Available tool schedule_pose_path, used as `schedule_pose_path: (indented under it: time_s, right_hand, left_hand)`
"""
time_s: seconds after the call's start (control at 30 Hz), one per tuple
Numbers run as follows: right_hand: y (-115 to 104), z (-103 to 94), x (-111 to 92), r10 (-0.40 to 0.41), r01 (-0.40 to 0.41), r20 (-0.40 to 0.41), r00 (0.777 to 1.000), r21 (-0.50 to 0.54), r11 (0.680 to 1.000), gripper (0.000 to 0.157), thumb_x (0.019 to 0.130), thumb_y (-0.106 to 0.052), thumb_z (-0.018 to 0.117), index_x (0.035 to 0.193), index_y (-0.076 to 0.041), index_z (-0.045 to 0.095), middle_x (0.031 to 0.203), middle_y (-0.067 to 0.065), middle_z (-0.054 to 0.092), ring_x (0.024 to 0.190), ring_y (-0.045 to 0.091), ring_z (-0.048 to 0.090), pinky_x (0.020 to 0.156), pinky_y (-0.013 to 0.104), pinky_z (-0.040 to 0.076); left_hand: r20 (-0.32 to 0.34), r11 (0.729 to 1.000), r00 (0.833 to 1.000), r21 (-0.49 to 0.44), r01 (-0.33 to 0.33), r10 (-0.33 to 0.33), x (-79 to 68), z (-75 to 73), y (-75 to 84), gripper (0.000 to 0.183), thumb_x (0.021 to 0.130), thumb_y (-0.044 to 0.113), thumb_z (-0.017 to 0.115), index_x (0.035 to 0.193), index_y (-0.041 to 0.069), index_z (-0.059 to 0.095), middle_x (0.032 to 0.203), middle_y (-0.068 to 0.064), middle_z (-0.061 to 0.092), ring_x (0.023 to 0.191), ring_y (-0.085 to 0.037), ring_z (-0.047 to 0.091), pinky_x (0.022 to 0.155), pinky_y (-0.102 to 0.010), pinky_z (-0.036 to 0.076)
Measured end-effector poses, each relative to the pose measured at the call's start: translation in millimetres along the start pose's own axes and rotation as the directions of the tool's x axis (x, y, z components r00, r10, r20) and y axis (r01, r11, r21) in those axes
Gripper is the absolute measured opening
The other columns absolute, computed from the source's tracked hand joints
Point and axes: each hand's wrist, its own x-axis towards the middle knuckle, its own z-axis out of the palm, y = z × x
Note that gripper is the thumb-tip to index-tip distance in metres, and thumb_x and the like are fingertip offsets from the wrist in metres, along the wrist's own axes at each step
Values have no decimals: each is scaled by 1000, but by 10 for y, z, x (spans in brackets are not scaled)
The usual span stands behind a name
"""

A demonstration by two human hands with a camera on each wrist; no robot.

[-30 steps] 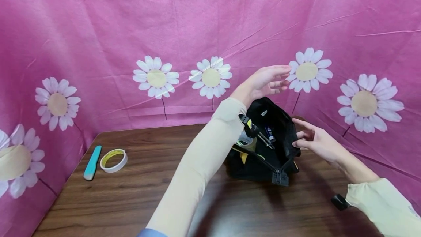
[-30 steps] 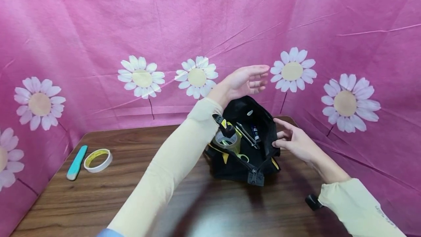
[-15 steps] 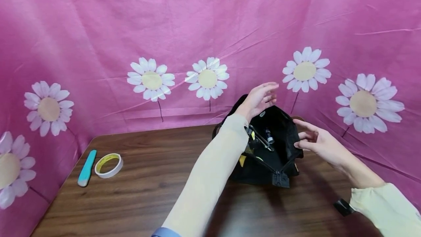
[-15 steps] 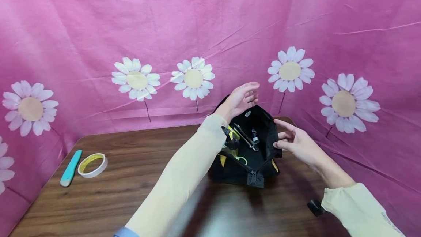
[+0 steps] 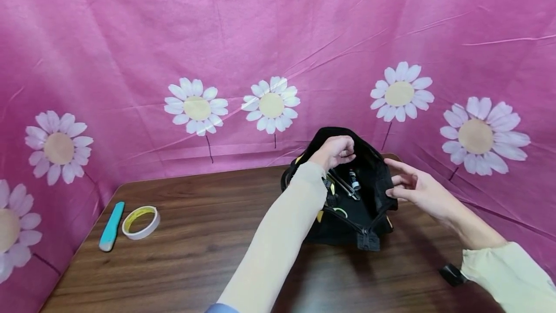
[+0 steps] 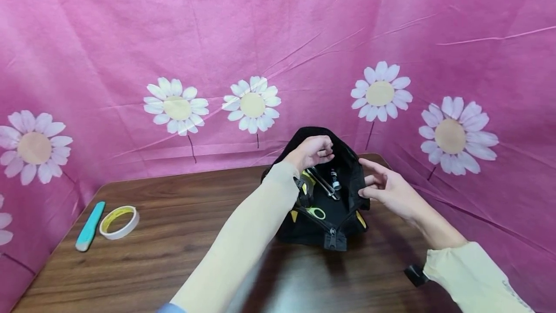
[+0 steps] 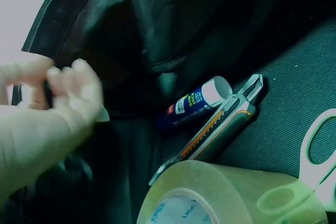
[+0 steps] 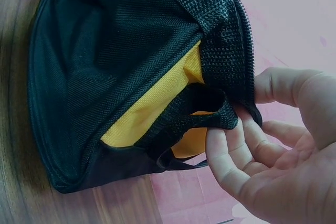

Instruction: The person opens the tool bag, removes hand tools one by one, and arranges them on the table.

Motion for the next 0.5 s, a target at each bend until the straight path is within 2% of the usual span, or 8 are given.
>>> schedule_pose_path:
  time_s: [0.1,0.2,0.33,0.43,0.5]
  right_hand:
    - [-10,-22,-14,15,-15,-6,1000,-30,999,70,98,7,59,159,-5,27,103,4,70,92,12,70,76,24,58]
    - [-4,-37,-26,20,-21,-11,1000,-53,998,71,97,7,60,159,-7,28,102,3,70,91,12,70,75,23,58]
    - [19,-48,-40,17,-18,-14,1000,-71,997,71,96,7,61,158,-13,32,102,3,70,90,12,70,74,23,57]
    - [33,-50,-47,15,-16,-20,1000,-75,997,71,96,7,62,158,-15,34,102,4,70,90,12,70,74,22,57]
    - [36,-50,-53,14,-15,-21,1000,-74,997,71,96,7,62,158,-13,33,102,4,70,91,13,70,75,22,57]
  left_hand:
    - [-18,995,996,50,85,-84,-1,41,-55,19,81,-10,57,78,9,57,84,-4,55,79,-18,56,76,-32,59]
    - [-43,985,987,64,160,-157,1,46,-117,14,86,-2,64,98,4,60,107,-12,59,96,-26,58,91,-41,57]
    - [-65,970,970,60,236,-232,20,13,-208,35,89,3,68,123,2,59,131,-20,57,117,-35,56,99,-49,53]
    - [-78,962,962,57,266,-261,21,-9,-277,53,89,4,68,140,11,54,143,-23,50,129,-39,50,100,-52,51]
    - [-94,962,961,61,265,-259,17,-8,-329,56,89,4,68,142,16,53,146,-23,48,132,-41,47,101,-54,50]
